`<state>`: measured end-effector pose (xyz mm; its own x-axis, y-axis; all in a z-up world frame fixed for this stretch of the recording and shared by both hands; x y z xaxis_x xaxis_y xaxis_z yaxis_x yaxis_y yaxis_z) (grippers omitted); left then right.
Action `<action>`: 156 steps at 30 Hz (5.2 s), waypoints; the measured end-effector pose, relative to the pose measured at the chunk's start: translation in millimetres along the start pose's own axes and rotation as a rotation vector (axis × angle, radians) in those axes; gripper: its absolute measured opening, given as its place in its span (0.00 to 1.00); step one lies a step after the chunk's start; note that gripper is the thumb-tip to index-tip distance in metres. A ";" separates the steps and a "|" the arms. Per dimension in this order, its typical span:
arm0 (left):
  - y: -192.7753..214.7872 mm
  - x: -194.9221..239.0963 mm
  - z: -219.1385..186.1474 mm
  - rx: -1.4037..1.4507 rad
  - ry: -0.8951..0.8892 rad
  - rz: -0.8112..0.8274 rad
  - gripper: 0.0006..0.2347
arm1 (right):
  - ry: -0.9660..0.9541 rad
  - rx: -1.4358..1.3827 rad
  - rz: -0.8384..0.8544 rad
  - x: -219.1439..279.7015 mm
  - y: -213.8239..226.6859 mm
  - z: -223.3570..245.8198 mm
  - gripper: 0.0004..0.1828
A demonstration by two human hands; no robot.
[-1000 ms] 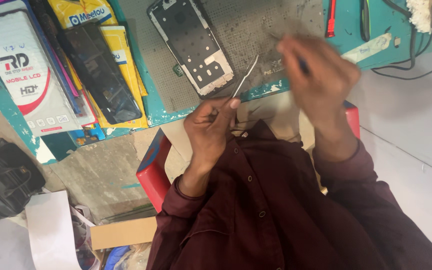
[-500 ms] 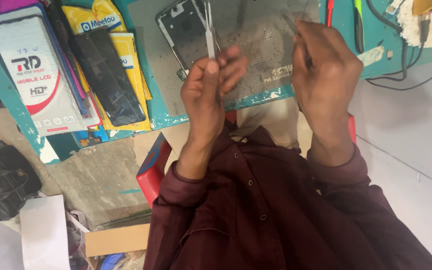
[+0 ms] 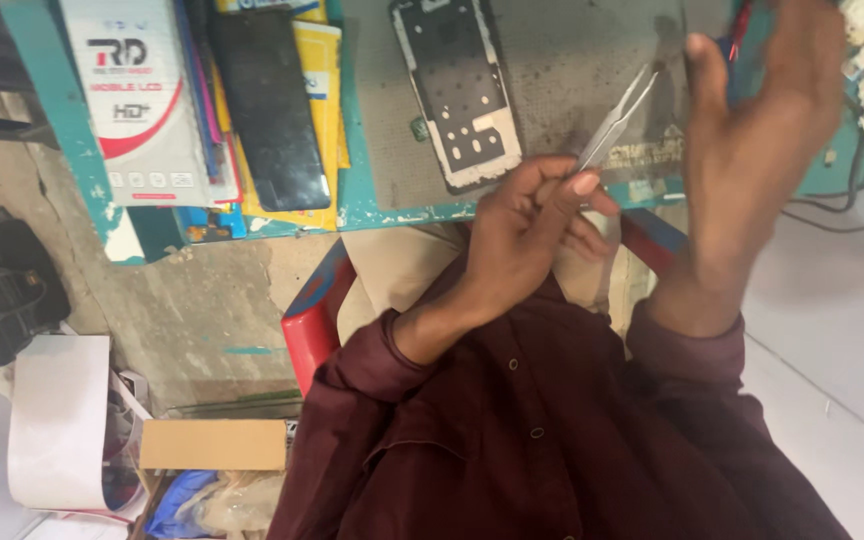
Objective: The person removes a battery from a smartphone chassis, sets it aside, and then uses tweezers to scrape residue from the interior of the chassis. They then apply a liquid from a bottle along the edges of the chassis and continue scraping with the tweezers.
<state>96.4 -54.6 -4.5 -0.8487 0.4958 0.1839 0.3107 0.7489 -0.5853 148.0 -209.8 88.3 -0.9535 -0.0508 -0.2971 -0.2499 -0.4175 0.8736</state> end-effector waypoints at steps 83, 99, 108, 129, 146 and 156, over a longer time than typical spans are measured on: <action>112.9 54.5 -178.9 -1.918 -0.092 -0.231 0.45 | -0.178 -1.600 -0.004 91.1 -96.2 41.9 0.27; 82.3 -7.4 -109.5 -1.173 -0.456 0.206 0.72 | -0.103 -1.534 0.265 77.4 -116.4 87.7 0.36; 102.7 -12.8 -98.4 -1.287 -0.309 0.135 0.70 | 0.045 -1.237 0.418 60.6 -108.7 87.1 0.40; 115.2 -6.7 -82.2 -1.214 -0.343 0.085 0.56 | -0.022 -0.749 0.268 51.8 -73.2 38.5 0.17; 143.7 0.0 -55.4 -1.177 -0.042 -0.053 0.21 | -0.050 -0.847 0.372 77.1 -95.3 37.5 0.16; 130.7 -2.0 -65.5 -1.286 -0.208 0.054 0.44 | -0.033 -0.962 0.327 85.4 -98.0 36.0 0.14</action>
<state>166.7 71.0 -29.6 -0.8362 0.5484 -0.0083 0.4332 0.6696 0.6033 85.0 -140.6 -8.8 -0.9587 -0.2740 -0.0759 0.2512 -0.9414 0.2250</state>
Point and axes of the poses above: each hand's wrist, its own x-axis away from the middle knuckle, its own y-axis out of the back of the hand, z = x × y, the point moved 7 cm from there along -x, towards the middle knuckle, and after that the axes turned 11 degrees about z, right-handed, at the moved point
